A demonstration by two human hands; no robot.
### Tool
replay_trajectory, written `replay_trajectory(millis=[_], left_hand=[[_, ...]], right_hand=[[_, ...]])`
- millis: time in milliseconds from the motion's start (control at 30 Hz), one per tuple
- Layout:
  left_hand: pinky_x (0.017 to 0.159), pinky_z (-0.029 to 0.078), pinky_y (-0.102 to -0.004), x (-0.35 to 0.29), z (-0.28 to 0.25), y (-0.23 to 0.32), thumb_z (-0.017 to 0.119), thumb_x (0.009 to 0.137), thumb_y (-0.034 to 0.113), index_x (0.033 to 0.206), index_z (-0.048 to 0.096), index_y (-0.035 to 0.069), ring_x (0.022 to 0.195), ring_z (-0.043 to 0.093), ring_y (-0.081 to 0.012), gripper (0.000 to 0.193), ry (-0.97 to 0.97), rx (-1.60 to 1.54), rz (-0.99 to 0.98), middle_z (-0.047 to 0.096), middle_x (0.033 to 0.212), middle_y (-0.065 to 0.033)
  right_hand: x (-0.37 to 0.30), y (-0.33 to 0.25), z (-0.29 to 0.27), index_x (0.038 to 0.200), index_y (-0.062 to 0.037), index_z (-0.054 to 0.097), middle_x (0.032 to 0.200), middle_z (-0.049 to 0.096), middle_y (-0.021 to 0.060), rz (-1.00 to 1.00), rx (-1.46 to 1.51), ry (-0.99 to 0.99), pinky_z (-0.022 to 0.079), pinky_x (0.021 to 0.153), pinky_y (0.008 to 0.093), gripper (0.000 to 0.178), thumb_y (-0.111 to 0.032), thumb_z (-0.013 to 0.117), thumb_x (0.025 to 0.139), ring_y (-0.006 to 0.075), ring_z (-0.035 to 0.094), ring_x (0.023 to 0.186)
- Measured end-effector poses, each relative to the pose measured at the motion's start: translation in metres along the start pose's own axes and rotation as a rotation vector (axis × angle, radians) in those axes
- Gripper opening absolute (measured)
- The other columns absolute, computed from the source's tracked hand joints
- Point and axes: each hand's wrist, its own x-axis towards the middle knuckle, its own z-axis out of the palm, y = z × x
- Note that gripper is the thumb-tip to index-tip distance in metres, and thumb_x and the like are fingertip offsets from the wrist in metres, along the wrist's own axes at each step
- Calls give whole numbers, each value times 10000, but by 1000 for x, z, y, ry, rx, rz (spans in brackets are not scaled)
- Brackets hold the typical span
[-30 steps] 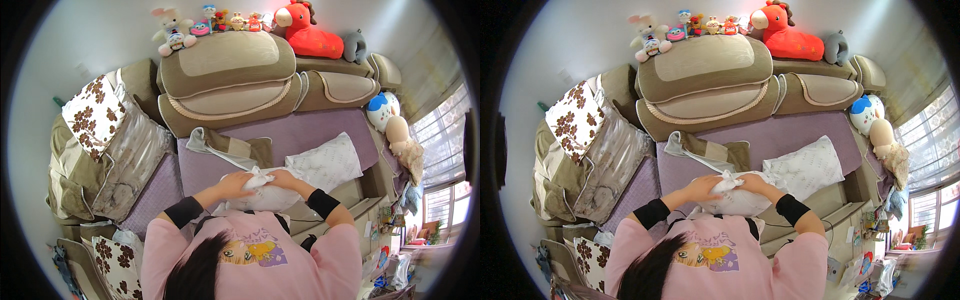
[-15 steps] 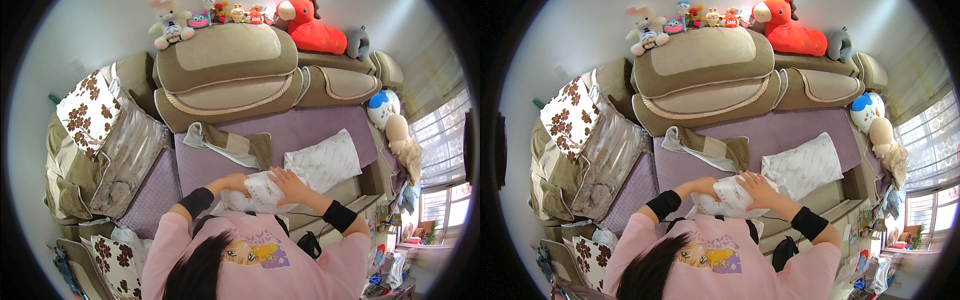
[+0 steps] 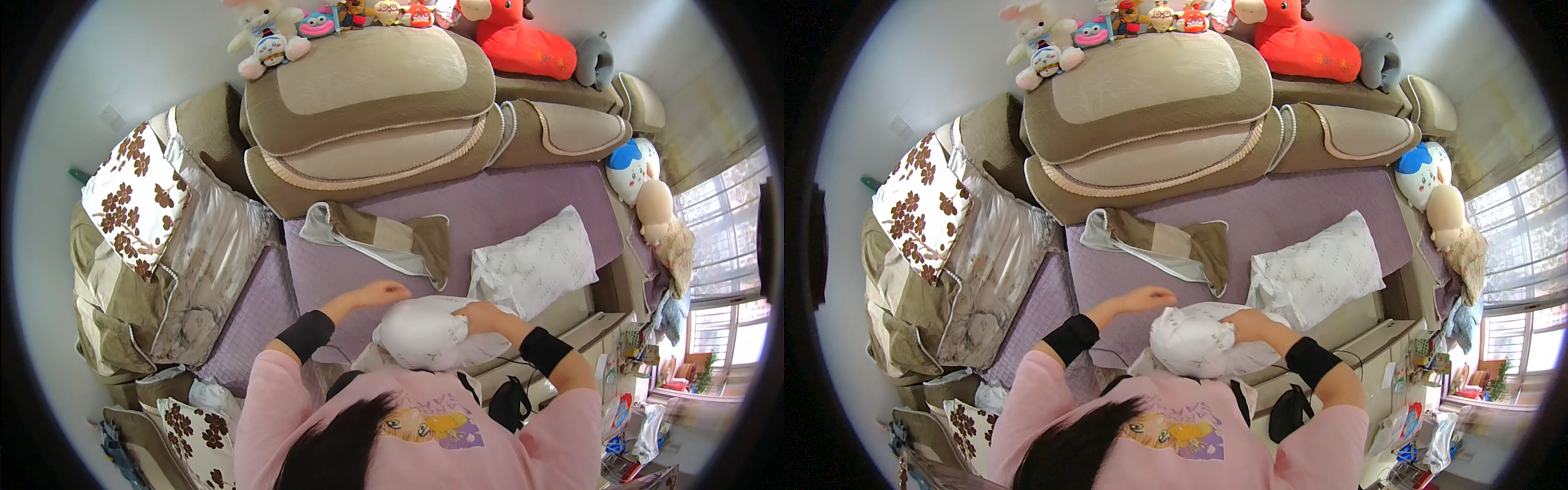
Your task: The person organizes pillows and plush toys on a sofa, moves a neck pillow, and places a pillow into a pillowcase by hand.
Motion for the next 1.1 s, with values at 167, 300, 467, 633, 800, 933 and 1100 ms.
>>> replay_trajectory(millis=[167,300,467,633,800,933,1100], left_hand=[[751,433,-378,23,-76,-94,602,684,246,1061,453,-4,888,522,-334,476,674,695,-348,532,983,-195],[799,412,-394,54,-129,-129,616,670,177,1048,422,-44,973,475,-337,479,994,516,-516,466,1053,-211],[814,403,-394,81,-183,-187,665,639,208,1077,395,-57,994,471,-330,579,1114,301,-516,450,1094,-227],[747,424,-390,110,-208,-187,632,679,290,971,546,-2,853,556,-307,422,854,224,-633,594,842,-180],[594,413,-327,113,-202,-179,587,742,283,916,509,-25,622,523,-237,362,1024,239,-205,556,701,-123],[533,360,-248,112,-175,-99,548,800,252,916,501,0,585,426,-89,281,1051,23,75,486,650,-29],[526,374,-240,71,-156,-14,545,800,244,900,488,45,601,454,-80,231,895,-23,194,511,694,-35]], right_hand=[[5,25,-10,947,-182,586,821,593,111,121,42,56,434,667,382,370,-351,608,618,293,553,776],[20,57,-6,913,-182,591,810,588,117,143,68,161,433,668,384,317,-343,585,640,297,546,771],[34,60,-29,908,-182,591,827,581,112,258,68,150,433,690,380,295,-329,567,653,292,528,827],[14,62,-12,917,-178,588,836,576,119,346,107,204,429,710,378,309,-315,580,640,293,524,835],[4,52,-6,919,-155,587,828,573,133,345,131,252,423,717,378,339,-309,598,618,294,521,831],[7,48,-2,927,-149,581,796,572,137,330,79,310,430,684,384,339,-311,580,630,305,533,785],[50,16,-33,949,-141,562,687,566,115,200,-115,439,435,616,389,328,-270,551,648,291,542,678]])
